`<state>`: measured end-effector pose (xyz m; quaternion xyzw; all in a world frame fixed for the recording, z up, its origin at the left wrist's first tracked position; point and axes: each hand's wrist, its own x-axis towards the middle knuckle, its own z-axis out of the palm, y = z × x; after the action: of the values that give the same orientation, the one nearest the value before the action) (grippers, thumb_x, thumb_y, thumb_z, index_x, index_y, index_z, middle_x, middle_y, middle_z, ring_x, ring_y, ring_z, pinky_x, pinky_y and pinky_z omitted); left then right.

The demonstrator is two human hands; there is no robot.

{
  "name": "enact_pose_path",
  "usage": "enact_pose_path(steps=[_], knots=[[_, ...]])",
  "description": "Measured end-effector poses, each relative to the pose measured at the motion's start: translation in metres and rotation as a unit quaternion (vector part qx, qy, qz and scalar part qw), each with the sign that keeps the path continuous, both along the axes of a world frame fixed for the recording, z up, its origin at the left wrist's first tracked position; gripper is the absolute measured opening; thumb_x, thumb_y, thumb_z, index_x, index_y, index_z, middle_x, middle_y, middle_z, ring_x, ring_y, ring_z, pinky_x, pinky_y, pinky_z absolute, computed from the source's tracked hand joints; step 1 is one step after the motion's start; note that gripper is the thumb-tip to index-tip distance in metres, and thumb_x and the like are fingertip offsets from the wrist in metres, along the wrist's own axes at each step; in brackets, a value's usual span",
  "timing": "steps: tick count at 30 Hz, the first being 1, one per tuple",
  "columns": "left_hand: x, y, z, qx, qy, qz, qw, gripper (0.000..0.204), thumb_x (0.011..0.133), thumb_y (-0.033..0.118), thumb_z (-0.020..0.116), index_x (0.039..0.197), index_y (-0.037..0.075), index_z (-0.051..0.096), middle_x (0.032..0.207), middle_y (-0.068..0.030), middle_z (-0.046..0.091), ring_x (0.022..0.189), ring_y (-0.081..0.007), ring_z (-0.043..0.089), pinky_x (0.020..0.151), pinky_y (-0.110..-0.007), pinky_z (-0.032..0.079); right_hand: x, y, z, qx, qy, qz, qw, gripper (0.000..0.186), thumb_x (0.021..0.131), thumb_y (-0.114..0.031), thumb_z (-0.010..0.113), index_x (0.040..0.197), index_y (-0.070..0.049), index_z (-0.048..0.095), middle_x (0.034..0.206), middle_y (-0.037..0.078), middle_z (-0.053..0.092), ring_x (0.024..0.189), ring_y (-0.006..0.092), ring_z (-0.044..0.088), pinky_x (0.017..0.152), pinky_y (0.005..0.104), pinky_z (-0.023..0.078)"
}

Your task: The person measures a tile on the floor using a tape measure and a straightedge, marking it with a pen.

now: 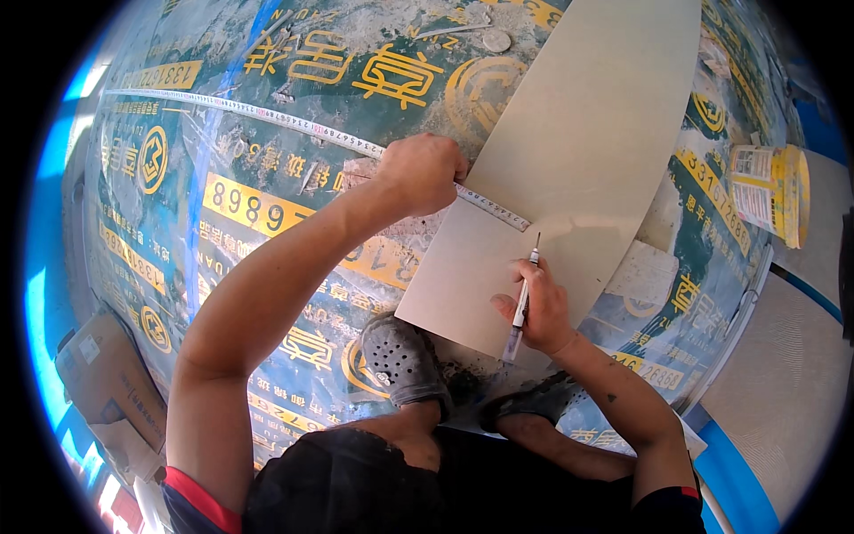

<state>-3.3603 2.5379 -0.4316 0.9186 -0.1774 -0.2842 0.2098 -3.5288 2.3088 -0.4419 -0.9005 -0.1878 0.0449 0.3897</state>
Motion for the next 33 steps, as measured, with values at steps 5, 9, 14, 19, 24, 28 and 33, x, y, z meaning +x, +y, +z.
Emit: enact_pose_path(steps=[5,9,14,19,24,28,33], knots=[[0.002,-0.005,0.000,0.008,0.004,-0.003,1.000,0.018,0.070,0.005,0.059,0.081,0.010,0.072,0.091,-0.0094,0.067,0.094,-0.0329,0.064,0.078,-0.044,0.051,-0.001,-0.003,0.001,-0.005,-0.001,-0.018,1.000,0.047,0.085,-0.028,0.074,0.118,-0.003,0.051,0.089,0.012,0.056,0.062,0.0238,0.056,0.052,0.0355,0.046],[-0.001,0.000,-0.001,-0.016,-0.043,-0.022,0.999,0.019,0.071,0.004,0.059,0.080,0.013,0.073,0.085,-0.0117,0.069,0.090,-0.0333,0.066,0.073,-0.044,0.052,-0.004,-0.006,-0.001,-0.035,0.025,-0.002,0.999,0.043,0.084,-0.030,0.073,0.112,-0.004,0.053,0.091,0.013,0.058,0.065,0.0265,0.060,0.054,0.0377,0.048],[0.000,-0.002,0.000,-0.024,-0.031,-0.010,0.999,0.013,0.071,0.005,0.061,0.079,0.008,0.071,0.089,-0.0097,0.065,0.093,-0.0344,0.061,0.080,-0.044,0.049,0.002,0.000,0.006,-0.026,0.036,-0.012,0.999,0.036,0.084,-0.029,0.074,0.105,-0.006,0.056,0.091,0.012,0.058,0.069,0.0278,0.063,0.055,0.0391,0.049],[-0.002,-0.003,0.001,-0.037,-0.057,-0.011,0.998,0.011,0.071,0.004,0.064,0.080,0.006,0.070,0.088,-0.0100,0.064,0.091,-0.0347,0.062,0.078,-0.044,0.049,0.003,0.002,0.011,-0.013,0.081,-0.042,0.996,0.033,0.085,-0.027,0.073,0.105,-0.007,0.056,0.090,0.011,0.059,0.069,0.0284,0.062,0.057,0.0395,0.049],[-0.002,-0.003,0.003,-0.027,-0.042,-0.001,0.999,0.010,0.072,0.004,0.070,0.082,0.004,0.070,0.087,-0.0103,0.064,0.090,-0.0342,0.063,0.077,-0.044,0.049,0.006,0.003,0.011,0.000,0.086,-0.056,0.995,0.031,0.087,-0.027,0.071,0.105,-0.007,0.055,0.091,0.011,0.059,0.073,0.0300,0.062,0.059,0.0399,0.050],[-0.001,-0.003,0.003,-0.034,-0.043,-0.007,0.998,0.010,0.072,0.003,0.071,0.082,0.004,0.071,0.087,-0.0103,0.065,0.087,-0.0343,0.064,0.077,-0.043,0.050,0.006,0.003,0.008,0.010,0.088,-0.060,0.994,0.031,0.089,-0.028,0.069,0.105,-0.007,0.054,0.092,0.010,0.059,0.074,0.0303,0.062,0.060,0.0403,0.050],[-0.001,-0.005,0.006,-0.038,-0.036,-0.004,0.999,0.010,0.072,0.002,0.071,0.082,0.003,0.071,0.087,-0.0105,0.066,0.085,-0.0344,0.065,0.076,-0.043,0.050,0.008,0.003,0.008,0.003,0.093,-0.056,0.994,0.031,0.090,-0.030,0.068,0.105,-0.007,0.054,0.094,0.010,0.060,0.076,0.0306,0.063,0.061,0.0407,0.050]])
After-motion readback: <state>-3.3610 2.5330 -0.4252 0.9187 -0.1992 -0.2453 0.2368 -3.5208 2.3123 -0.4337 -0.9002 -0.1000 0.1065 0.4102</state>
